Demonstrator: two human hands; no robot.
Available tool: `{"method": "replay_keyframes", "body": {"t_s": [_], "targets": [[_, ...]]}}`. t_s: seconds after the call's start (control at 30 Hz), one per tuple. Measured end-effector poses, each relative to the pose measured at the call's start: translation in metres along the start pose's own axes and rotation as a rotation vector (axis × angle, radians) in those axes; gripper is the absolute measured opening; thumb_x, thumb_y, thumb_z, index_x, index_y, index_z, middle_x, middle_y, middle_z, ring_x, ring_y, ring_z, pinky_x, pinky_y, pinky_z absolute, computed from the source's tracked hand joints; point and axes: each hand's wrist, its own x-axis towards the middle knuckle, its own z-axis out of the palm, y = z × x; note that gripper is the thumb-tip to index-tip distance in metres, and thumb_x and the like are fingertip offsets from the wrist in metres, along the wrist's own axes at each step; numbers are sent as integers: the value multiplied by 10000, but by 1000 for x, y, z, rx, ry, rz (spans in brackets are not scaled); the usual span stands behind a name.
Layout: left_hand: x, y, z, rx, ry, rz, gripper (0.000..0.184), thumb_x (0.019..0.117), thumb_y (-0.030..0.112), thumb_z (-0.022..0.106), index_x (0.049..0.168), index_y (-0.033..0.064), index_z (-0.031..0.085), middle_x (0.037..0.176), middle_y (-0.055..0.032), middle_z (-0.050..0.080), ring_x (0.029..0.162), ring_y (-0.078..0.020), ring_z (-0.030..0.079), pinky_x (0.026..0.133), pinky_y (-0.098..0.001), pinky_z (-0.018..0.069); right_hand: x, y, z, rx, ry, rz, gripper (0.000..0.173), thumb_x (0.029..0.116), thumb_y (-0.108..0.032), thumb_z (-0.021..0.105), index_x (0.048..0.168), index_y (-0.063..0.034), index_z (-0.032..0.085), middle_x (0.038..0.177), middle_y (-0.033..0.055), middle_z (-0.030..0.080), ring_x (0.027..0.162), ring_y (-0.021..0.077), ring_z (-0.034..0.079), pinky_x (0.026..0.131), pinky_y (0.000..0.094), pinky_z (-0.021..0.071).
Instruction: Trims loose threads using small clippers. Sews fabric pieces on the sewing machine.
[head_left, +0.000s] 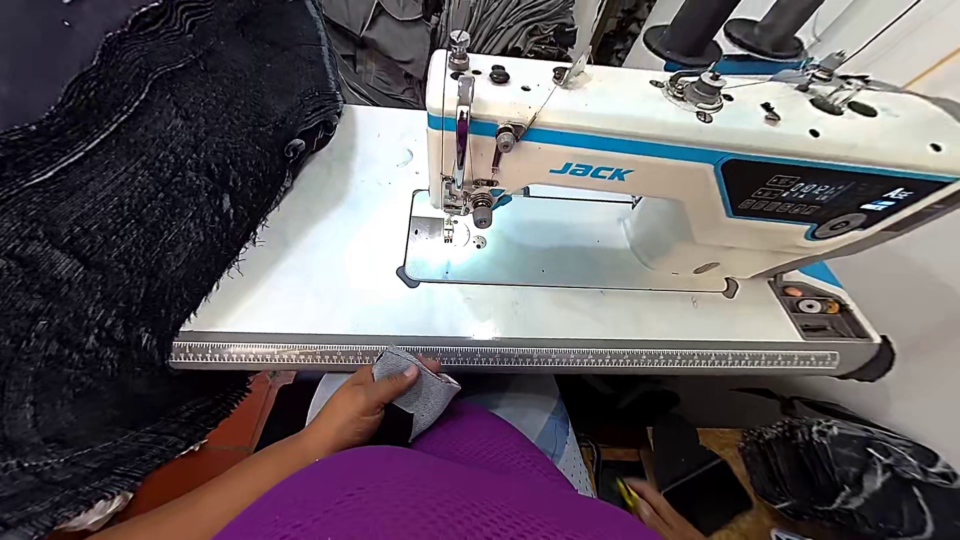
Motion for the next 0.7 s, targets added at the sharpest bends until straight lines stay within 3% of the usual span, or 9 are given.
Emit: {"method": "replay_keyframes", "body": {"t_s": [0.03,0.1,0.2,0.3,0.57,0.7], "targets": [[0,-1,-1,-8,-2,3,334,1007,12,373,1037,57,703,911,-25,775,859,-79,734,838,-253,599,20,-14,10,-77,-39,-152,450,1078,-368,433,1314,7,509,870,-93,583,728,-27,552,660,202,492],[-2,-1,-2,-22,-3,14,338,1012,8,374,1036,57,708,906,-22,776,856,-75,734,842,-250,598,62,-62,40,-265,-95,-420,483,1064,-453,466,1211,-10,591,864,-27,617,745,3,583,687,219,520],[-8,0,-6,-66,13,61,345,1018,6,364,1049,55,704,906,-18,779,862,-75,739,851,-257,601,110,-129,84,-478,-200,-714,446,1066,-380,475,1111,25,657,933,132,671,819,145,637,755,318,543],[-16,0,-10,-130,92,86,325,1025,-6,359,1059,38,680,908,-32,779,869,-95,747,858,-278,606,127,-166,111,-586,-290,-657,450,1066,-386,476,1125,24,651,964,159,669,864,214,646,793,382,537],[-20,-6,-27,-159,79,113,320,1018,1,398,1070,55,709,918,-20,783,877,-85,746,865,-275,605,137,-171,130,-550,-288,-676,469,1062,-429,485,1125,2,661,948,113,665,842,127,621,774,291,523],[-17,-6,-29,-142,11,119,315,1010,7,419,1055,68,724,907,4,779,864,-61,738,859,-257,602,137,-174,133,-571,-261,-701,475,1068,-424,477,1139,5,666,990,133,677,876,161,644,799,328,537]]}}
